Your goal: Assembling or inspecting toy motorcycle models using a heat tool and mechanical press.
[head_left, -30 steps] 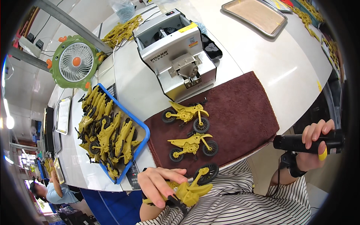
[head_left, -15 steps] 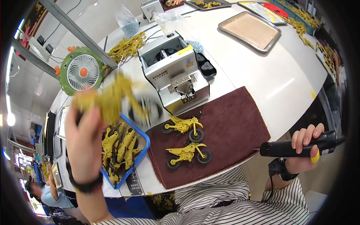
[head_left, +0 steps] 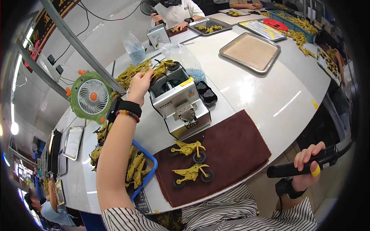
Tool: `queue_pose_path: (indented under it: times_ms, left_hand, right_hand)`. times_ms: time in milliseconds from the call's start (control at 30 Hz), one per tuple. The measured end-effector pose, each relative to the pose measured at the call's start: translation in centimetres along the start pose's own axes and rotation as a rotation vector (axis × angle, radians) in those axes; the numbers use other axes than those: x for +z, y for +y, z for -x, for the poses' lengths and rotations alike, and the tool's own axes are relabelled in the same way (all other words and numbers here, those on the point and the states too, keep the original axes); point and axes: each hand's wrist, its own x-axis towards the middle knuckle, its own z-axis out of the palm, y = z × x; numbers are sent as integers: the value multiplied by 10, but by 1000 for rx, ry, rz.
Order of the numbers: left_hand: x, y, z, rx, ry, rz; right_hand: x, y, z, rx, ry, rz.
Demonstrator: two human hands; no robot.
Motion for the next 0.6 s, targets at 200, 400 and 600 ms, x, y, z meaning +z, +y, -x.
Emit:
queue_pose_path:
  times_ms: [200, 400, 600]
  left_hand:
    - [-11, 4, 11, -48, 46, 141]
    - [-31, 38, 83, 254, 184, 278]
    - [-42, 77, 255, 637, -470, -625]
  right_hand:
    - [2, 7, -1, 16, 16, -15]
    - [1, 13, -3, 26, 5, -23]
    - [-6, 14, -12, 43, -29, -171]
